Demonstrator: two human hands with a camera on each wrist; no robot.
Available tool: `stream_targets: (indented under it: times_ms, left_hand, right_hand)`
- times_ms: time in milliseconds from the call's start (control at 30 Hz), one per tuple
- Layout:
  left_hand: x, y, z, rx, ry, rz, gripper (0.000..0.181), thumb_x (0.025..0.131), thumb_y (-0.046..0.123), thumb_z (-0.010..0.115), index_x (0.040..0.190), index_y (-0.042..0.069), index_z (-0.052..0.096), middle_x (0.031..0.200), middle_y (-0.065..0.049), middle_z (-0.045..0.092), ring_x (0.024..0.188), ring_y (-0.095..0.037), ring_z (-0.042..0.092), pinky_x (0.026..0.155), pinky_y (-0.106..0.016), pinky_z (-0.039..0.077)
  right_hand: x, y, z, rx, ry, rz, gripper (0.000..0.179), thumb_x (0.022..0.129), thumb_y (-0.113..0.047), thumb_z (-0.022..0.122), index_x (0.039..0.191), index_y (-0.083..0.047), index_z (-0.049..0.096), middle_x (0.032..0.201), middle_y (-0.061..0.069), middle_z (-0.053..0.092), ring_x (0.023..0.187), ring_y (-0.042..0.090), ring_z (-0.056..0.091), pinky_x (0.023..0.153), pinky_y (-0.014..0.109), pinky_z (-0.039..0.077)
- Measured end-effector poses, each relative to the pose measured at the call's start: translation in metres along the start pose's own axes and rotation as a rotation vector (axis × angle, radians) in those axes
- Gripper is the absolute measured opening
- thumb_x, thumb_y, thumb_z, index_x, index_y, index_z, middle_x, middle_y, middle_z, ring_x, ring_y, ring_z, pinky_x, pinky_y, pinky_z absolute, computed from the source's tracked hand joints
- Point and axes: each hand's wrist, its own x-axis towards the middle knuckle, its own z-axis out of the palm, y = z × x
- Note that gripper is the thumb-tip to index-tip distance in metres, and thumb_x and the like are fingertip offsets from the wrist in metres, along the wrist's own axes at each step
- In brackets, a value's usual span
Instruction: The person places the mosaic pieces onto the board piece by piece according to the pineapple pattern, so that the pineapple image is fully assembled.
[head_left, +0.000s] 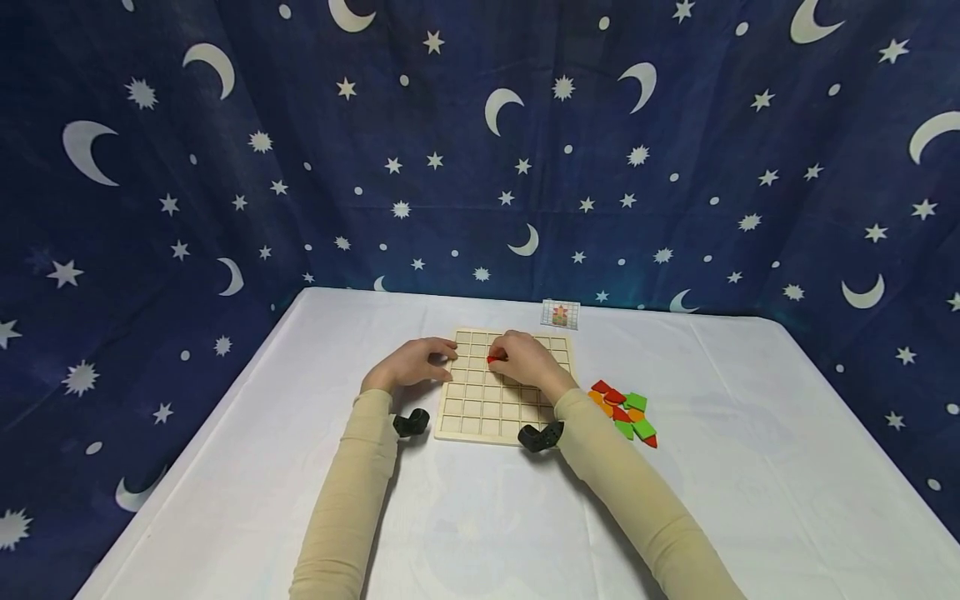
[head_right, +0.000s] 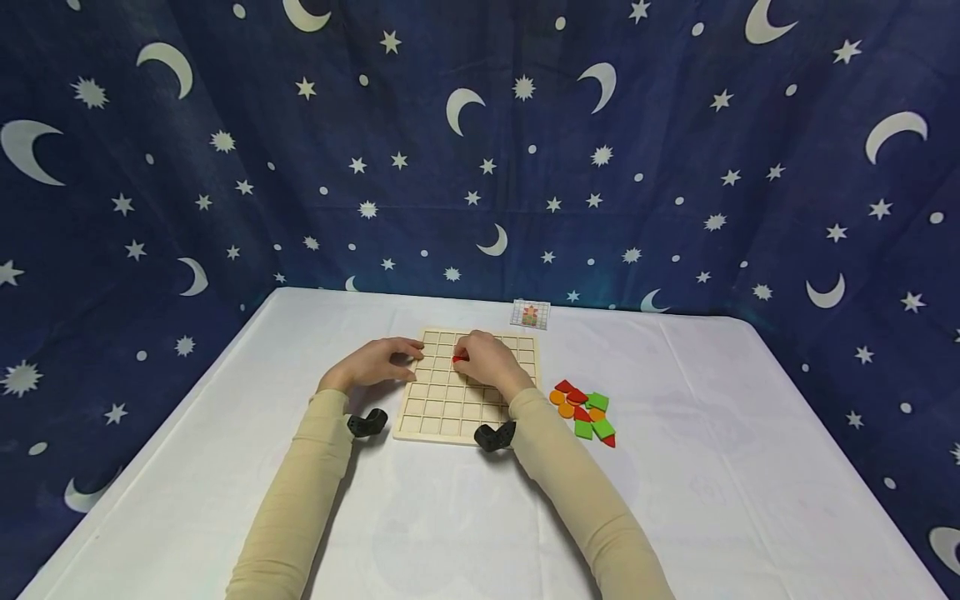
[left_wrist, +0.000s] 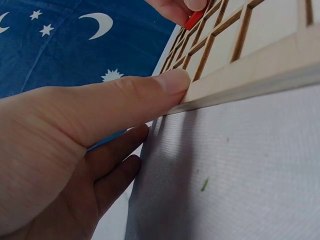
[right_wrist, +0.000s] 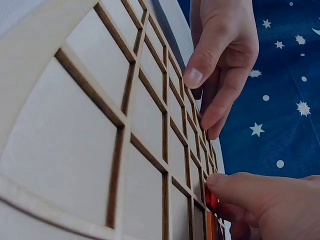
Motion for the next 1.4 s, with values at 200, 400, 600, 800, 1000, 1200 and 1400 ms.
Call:
stream_targets:
  times_ms: [200,400,600,800,1000,1200,1400]
  left_hand:
    - [0.0009,-0.0001,0.0004,-0.004,0.005,-0.005,0.042,0.085,0.018,0.077,0.124,0.007,0.066,0.147,-0.006,0.049,0.139,-0.027,0.038,0.115,-0.042,0.031]
    - [0.0013,-0.0008,0.0011,-0.008,0.006,-0.004,0.042,0.086,0.017,0.076,0.124,0.006,0.066,0.146,-0.007,0.049,0.139,-0.027,0.038,0.115,-0.042,0.031]
    - [0.0000,-0.0002,0.0017,-0.013,0.010,-0.008,0.042,0.085,0.018,0.077,0.124,0.007,0.066,0.146,-0.007,0.049,0.139,-0.028,0.038,0.115,-0.043,0.031]
    - [0.0006,-0.0009,0.0014,-0.005,0.013,-0.003,0.042,0.085,0.018,0.077,0.124,0.007,0.066,0.146,-0.007,0.049,0.139,-0.028,0.038,0.115,-0.043,0.031]
    - [0.0009,0.0004,0.0004,-0.001,0.010,-0.011,0.042,0.085,0.018,0.077,0.124,0.007,0.066,0.146,-0.006,0.049,0.139,-0.027,0.038,0.115,-0.042,0.030]
    - [0.0010,0.0018,-0.0003,-0.007,0.007,-0.012,0.042,0.085,0.017,0.077,0.124,0.006,0.066,0.147,-0.006,0.049,0.139,-0.027,0.038,0.115,-0.042,0.030]
    - [0.0009,0.0016,0.0005,-0.011,0.004,-0.013,0.042,0.085,0.017,0.077,0.124,0.006,0.066,0.146,-0.006,0.049,0.140,-0.027,0.038,0.116,-0.042,0.029]
  right_hand:
    - [0.0006,-0.0001,-0.0003,0.009,-0.005,-0.001,0.013,0.090,-0.017,0.071,0.099,-0.009,0.073,0.093,0.002,0.067,0.087,0.018,0.062,0.081,0.035,0.053]
    - [-0.0002,0.0010,0.0003,0.039,0.011,0.020,0.012,0.088,-0.017,0.073,0.098,-0.010,0.074,0.092,0.001,0.068,0.086,0.016,0.062,0.080,0.034,0.054]
    - [-0.0009,0.0023,0.0012,0.057,0.006,0.044,0.011,0.088,-0.017,0.074,0.097,-0.011,0.074,0.091,0.000,0.069,0.084,0.015,0.063,0.079,0.033,0.054]
    - [-0.0011,0.0026,0.0004,0.057,0.007,0.040,0.013,0.087,-0.016,0.074,0.098,-0.010,0.075,0.092,0.000,0.069,0.084,0.016,0.063,0.079,0.033,0.054]
    - [-0.0010,0.0032,-0.0003,0.056,0.005,0.031,0.013,0.087,-0.017,0.074,0.098,-0.009,0.075,0.092,0.000,0.070,0.084,0.015,0.063,0.079,0.033,0.054]
    - [-0.0006,0.0044,0.0004,0.056,0.009,0.044,0.012,0.088,-0.017,0.073,0.098,-0.010,0.075,0.092,0.000,0.070,0.086,0.015,0.063,0.080,0.033,0.054]
    - [-0.0074,0.0098,-0.0040,0.097,0.027,0.047,0.022,0.091,-0.021,0.070,0.107,-0.006,0.073,0.099,0.004,0.068,0.089,0.018,0.063,0.081,0.035,0.054]
